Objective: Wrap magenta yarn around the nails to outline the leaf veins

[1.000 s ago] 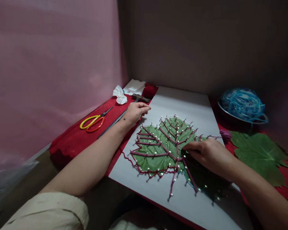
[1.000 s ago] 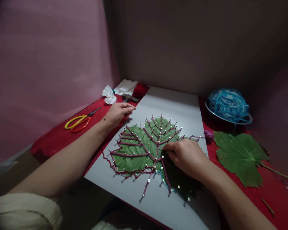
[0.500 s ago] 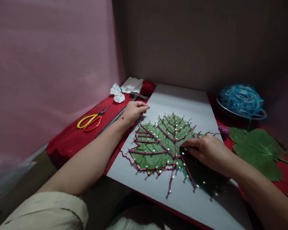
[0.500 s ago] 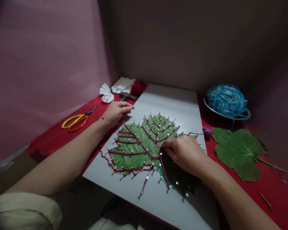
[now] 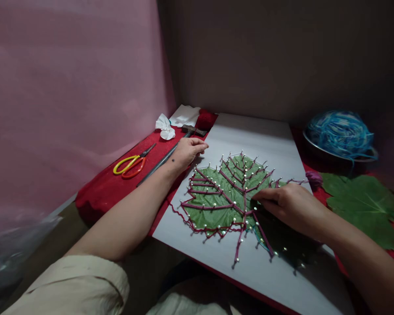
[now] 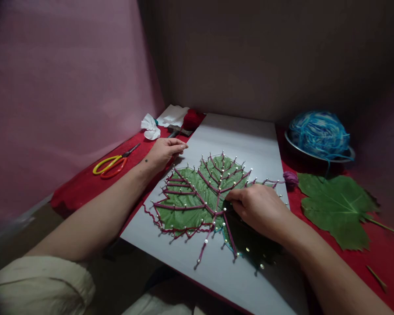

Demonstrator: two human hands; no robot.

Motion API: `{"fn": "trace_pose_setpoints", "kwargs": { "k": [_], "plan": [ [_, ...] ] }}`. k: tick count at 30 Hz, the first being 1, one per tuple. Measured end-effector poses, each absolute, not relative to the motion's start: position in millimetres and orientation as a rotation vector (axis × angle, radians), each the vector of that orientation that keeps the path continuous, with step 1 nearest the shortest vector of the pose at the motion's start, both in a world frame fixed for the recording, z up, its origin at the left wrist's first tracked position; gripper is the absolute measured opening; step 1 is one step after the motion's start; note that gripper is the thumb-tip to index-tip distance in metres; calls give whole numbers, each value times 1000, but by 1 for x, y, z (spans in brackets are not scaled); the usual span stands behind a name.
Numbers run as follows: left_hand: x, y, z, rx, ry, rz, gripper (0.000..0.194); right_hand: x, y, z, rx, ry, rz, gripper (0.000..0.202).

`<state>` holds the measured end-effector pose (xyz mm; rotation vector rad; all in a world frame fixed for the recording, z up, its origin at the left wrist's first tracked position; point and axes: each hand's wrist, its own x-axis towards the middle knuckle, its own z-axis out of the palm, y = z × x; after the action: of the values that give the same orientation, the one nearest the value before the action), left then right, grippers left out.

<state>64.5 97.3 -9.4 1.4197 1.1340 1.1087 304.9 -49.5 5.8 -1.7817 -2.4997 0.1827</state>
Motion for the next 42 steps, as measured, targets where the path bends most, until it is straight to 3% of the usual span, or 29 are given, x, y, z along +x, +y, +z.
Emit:
{"fn": "trace_pose_setpoints", "kwargs": {
  "k": [23, 30, 42],
  "plan": [
    [67, 95, -8, 1521, 1136, 1067, 8, 304, -49, 7, -1750, -2493, 191, 30],
    [70, 81, 0, 1812, 1022, 1027, 15, 303, -50, 8, -1720, -2493, 162, 30],
    [97, 56, 6, 2752, 684, 441, 8, 301, -50, 9, -1751, -2484, 133, 31]
  ]
}}
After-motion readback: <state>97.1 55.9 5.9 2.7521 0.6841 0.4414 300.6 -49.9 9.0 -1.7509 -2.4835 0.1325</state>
